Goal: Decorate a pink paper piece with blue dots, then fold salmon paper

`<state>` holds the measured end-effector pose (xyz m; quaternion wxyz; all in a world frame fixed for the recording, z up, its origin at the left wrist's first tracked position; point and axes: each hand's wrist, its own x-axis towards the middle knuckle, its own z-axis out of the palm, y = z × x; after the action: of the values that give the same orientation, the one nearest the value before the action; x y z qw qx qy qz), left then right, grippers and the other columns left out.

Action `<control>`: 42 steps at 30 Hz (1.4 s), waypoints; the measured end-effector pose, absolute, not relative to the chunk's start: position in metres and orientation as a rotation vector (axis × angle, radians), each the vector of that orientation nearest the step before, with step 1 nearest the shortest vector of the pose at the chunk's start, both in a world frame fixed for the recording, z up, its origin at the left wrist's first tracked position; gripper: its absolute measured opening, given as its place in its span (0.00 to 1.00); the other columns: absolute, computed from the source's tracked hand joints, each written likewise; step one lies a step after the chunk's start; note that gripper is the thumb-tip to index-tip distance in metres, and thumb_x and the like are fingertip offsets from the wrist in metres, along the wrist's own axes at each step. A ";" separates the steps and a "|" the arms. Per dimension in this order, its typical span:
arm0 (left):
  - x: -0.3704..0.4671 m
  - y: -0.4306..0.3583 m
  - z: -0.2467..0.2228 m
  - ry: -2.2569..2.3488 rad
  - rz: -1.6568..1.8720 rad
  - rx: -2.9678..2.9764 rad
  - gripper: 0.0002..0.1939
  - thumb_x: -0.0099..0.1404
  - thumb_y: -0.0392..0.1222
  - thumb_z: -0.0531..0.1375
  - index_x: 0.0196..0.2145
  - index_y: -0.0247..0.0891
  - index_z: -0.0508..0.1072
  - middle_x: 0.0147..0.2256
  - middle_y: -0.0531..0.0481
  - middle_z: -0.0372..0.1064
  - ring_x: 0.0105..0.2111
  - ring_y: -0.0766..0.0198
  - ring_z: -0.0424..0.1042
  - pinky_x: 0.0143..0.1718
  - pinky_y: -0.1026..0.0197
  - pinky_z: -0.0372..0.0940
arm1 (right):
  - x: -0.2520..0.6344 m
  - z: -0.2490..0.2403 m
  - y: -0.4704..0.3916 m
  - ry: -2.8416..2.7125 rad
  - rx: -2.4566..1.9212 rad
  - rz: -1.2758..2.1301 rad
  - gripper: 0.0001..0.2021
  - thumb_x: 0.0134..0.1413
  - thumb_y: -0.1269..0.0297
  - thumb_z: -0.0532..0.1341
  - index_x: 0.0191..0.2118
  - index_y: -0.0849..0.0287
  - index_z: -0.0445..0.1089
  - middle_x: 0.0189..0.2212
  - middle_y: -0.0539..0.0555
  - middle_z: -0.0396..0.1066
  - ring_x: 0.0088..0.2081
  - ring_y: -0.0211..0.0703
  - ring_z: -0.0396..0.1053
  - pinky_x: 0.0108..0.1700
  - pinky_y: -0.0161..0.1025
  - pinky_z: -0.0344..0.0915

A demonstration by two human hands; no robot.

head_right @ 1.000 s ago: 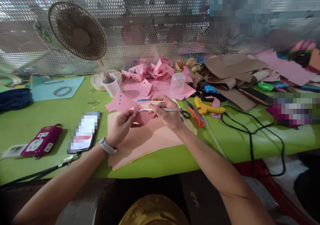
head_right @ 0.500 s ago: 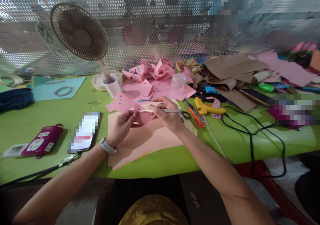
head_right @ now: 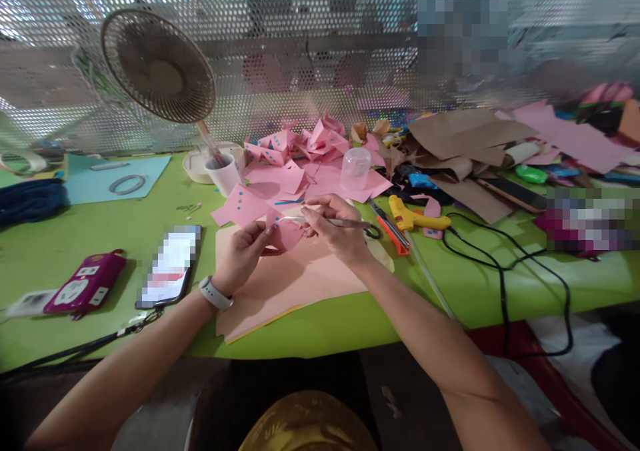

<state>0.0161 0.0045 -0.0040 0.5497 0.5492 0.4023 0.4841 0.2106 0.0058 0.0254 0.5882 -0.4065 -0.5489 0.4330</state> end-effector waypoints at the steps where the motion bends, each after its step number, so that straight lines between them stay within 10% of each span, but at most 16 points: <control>1: 0.016 0.005 -0.004 0.958 1.148 1.296 0.21 0.59 0.58 0.65 0.32 0.35 0.72 0.30 0.53 0.68 0.29 0.67 0.73 0.33 0.60 0.77 | 0.210 0.026 0.006 -1.263 -0.944 0.981 0.16 0.50 0.51 0.69 0.38 0.55 0.70 0.21 0.46 0.73 0.23 0.39 0.74 0.28 0.36 0.71; 11: 0.016 0.004 -0.003 0.956 1.173 1.304 0.21 0.59 0.58 0.66 0.34 0.34 0.73 0.28 0.52 0.70 0.26 0.66 0.74 0.30 0.61 0.76 | 0.210 0.009 0.012 -1.553 -0.976 0.797 0.14 0.55 0.49 0.65 0.37 0.55 0.76 0.35 0.52 0.78 0.39 0.44 0.76 0.44 0.41 0.71; 42: 0.016 0.003 -0.005 0.922 1.147 1.310 0.22 0.62 0.61 0.62 0.30 0.36 0.72 0.27 0.53 0.66 0.26 0.67 0.68 0.28 0.64 0.71 | 0.198 -0.008 0.012 -1.454 -0.927 0.943 0.13 0.50 0.54 0.70 0.39 0.56 0.77 0.31 0.51 0.72 0.32 0.39 0.69 0.35 0.37 0.68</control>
<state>0.0158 0.0027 -0.0048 0.5526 0.5542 0.3898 0.4853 0.1983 0.0123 -0.0076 0.5547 -0.3923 -0.6156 0.3993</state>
